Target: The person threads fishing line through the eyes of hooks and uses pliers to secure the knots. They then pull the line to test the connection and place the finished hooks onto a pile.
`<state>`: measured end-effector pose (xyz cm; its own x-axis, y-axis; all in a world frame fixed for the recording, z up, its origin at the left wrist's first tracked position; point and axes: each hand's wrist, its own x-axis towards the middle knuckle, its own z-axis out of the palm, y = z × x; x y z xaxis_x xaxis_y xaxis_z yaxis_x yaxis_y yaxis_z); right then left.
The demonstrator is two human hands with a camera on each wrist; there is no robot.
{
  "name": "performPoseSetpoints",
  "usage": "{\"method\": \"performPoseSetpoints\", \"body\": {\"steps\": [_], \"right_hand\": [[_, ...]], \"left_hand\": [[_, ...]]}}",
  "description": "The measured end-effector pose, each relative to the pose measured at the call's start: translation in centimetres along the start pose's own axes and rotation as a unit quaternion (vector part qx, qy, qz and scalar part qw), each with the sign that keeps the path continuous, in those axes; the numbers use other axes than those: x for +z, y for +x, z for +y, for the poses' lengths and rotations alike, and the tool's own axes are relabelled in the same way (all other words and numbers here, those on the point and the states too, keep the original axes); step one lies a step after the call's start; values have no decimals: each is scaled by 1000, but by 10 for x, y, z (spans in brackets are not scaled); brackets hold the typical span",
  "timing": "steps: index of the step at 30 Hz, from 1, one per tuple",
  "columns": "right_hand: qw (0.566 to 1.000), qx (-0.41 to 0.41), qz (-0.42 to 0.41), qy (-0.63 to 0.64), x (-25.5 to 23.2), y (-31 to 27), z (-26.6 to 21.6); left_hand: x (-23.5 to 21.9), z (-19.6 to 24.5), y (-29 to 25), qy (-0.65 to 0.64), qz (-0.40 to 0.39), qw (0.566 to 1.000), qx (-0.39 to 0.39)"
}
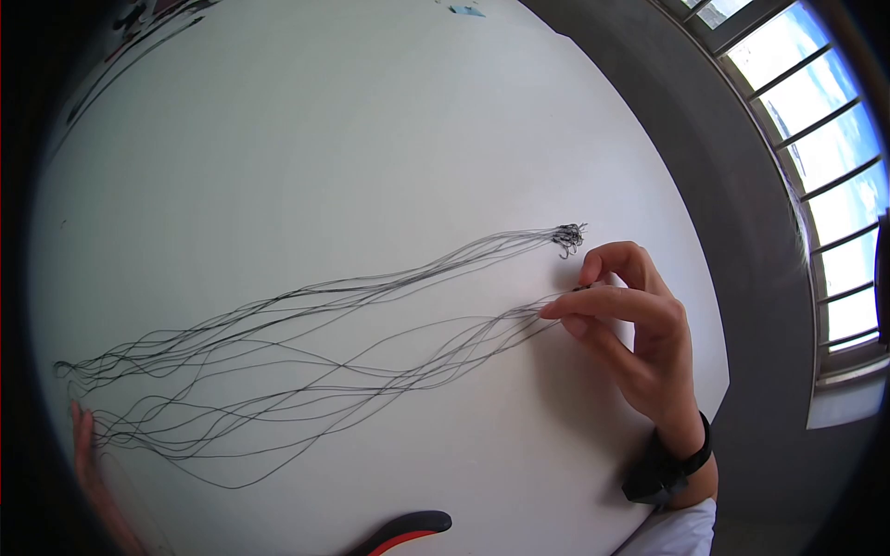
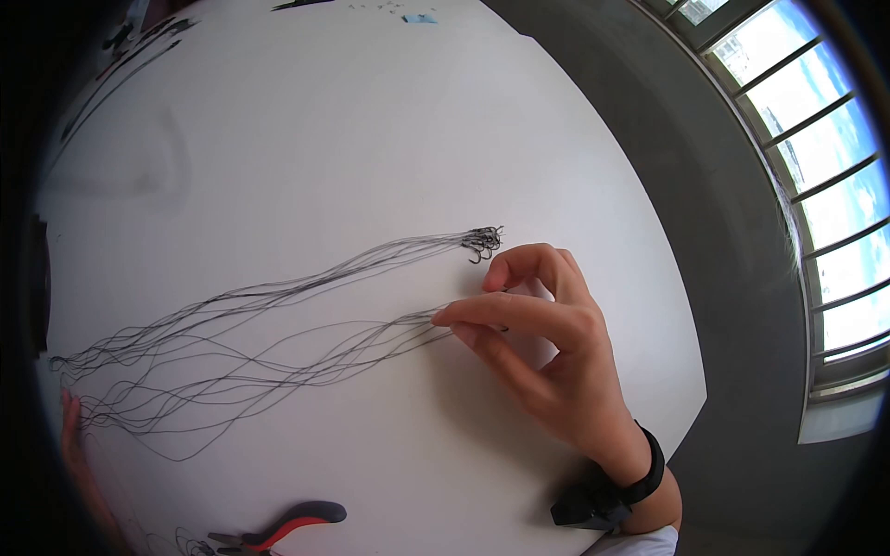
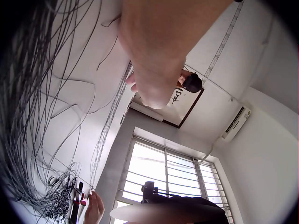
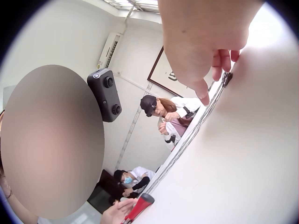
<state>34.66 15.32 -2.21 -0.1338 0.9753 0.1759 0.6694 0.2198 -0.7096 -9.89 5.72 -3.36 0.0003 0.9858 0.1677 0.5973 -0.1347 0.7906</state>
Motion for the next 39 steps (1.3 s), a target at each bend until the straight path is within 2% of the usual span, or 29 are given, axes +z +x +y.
{"method": "performPoseSetpoints", "body": {"steps": [7,11,13,17,25,29,34,39], "right_hand": [[999,-19,-7,-24,0,0,0],[1000,1,-3,-17,1,-1,-1],[1000,-5,0,-12,1,-1,0],[1000,11,1,9,1,-1,0],[1000,-11,-2,-21,1,-1,2],[1000,-10,-4,-27,1,-1,1],[1000,0,-8,-15,0,-1,-1],[1000,-10,-14,-26,-1,-1,-3]], "left_hand": [[0,1,-1,8,-2,1000,4],[0,2,-1,-1,9,1000,-11],[-3,1,0,4,-22,1000,17],[-3,1,0,11,-26,999,22],[-1,2,-1,1,-6,1000,5],[-2,1,0,7,-21,1000,22],[3,5,0,13,11,1000,-7],[1,4,-1,14,1,1000,-10]]}}
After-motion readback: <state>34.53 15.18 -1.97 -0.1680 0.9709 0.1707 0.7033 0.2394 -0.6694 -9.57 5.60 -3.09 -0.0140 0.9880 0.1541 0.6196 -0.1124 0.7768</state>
